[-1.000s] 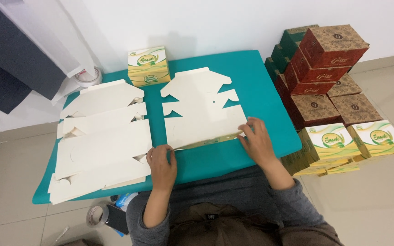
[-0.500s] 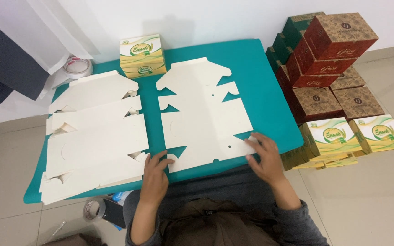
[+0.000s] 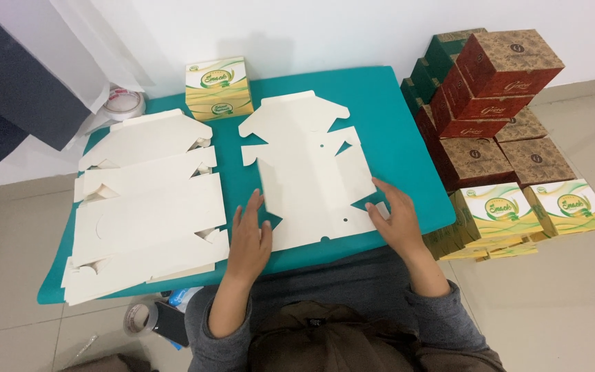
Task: Folding flat cardboard templates into small product boxes at a steady pace.
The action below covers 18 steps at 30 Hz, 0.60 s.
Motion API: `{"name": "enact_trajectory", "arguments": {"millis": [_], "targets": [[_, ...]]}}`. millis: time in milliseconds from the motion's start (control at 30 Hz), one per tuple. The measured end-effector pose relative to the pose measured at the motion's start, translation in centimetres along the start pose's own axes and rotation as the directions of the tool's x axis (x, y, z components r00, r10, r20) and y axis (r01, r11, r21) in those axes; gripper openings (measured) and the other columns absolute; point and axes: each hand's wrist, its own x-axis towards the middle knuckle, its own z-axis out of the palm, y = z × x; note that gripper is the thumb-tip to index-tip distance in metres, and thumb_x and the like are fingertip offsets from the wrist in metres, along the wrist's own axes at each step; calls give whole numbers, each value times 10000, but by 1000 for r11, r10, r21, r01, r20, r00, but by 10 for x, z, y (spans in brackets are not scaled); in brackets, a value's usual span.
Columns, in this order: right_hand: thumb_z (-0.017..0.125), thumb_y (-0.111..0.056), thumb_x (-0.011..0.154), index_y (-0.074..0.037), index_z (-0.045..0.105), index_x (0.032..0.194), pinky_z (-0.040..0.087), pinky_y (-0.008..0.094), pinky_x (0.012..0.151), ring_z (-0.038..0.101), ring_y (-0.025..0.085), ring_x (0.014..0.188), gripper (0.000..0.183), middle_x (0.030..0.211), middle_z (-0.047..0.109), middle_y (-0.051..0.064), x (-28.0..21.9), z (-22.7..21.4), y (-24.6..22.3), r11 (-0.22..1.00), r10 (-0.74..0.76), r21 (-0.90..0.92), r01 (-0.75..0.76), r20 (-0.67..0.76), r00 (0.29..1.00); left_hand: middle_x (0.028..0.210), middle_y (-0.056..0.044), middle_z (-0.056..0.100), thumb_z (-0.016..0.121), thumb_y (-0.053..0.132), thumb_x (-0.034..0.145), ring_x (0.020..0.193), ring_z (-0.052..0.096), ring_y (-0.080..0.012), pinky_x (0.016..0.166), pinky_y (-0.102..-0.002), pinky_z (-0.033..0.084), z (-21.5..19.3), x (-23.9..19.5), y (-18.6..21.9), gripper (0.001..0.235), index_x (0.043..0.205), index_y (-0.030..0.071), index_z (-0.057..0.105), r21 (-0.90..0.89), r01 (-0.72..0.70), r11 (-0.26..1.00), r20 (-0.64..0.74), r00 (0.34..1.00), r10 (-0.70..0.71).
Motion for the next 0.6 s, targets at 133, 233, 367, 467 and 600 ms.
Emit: {"name": "enact_trajectory", "arguments": {"millis": [133, 233, 367, 467, 600], "targets": [[613, -107, 847, -13, 454, 1327, 275, 500, 1057, 506, 339, 1169, 514, 1213, 569, 198, 2, 6, -21, 992, -120, 34, 119, 31, 992, 1347, -258, 411, 357, 2, 891, 1261, 397, -367, 1088, -545, 166, 0, 8, 14, 568, 1433, 3, 186, 21, -72, 997, 92, 993, 70], [609, -97, 844, -5, 420, 1352, 278, 490, 1066, 531, 328, 1144, 550, 1181, 582, 213, 2, 14, -28, 982, -188, 5, 188, 63, 980, 1354, -276, 400, 362, 18, 899, 1236, 436, -360, 1099, -529, 186, 16, 10, 5, 567, 1430, -27, 167, 44, -56, 997, 162, 986, 48], [591, -151, 858, -48, 451, 1331, 286, 455, 1073, 547, 284, 1146, 504, 1185, 598, 165, 2, 24, -30, 965, -206, -113, 236, 226, 952, 1371, -196, 415, 371, 104, 916, 1277, 406, -305, 1119, -539, 137, 39, 7, -10, 552, 1433, 26, 196, 214, -106, 971, 317, 948, 34], [578, -229, 876, -85, 481, 1310, 281, 439, 1080, 536, 259, 1168, 467, 1213, 585, 136, 1, 33, -25, 933, -220, -205, 297, 329, 919, 1406, -144, 388, 372, 185, 928, 1316, 356, -274, 1113, -552, 115, 49, 6, -18, 535, 1436, 86, 235, 314, -167, 935, 396, 918, 31], [594, -241, 864, -80, 482, 1309, 323, 449, 1052, 517, 297, 1185, 486, 1233, 561, 164, -2, 27, -33, 934, -222, -209, 290, 298, 929, 1409, -173, 376, 390, 196, 921, 1310, 365, -294, 1094, -569, 141, 41, 5, -8, 562, 1439, 66, 218, 278, -152, 949, 364, 930, 42]]}}
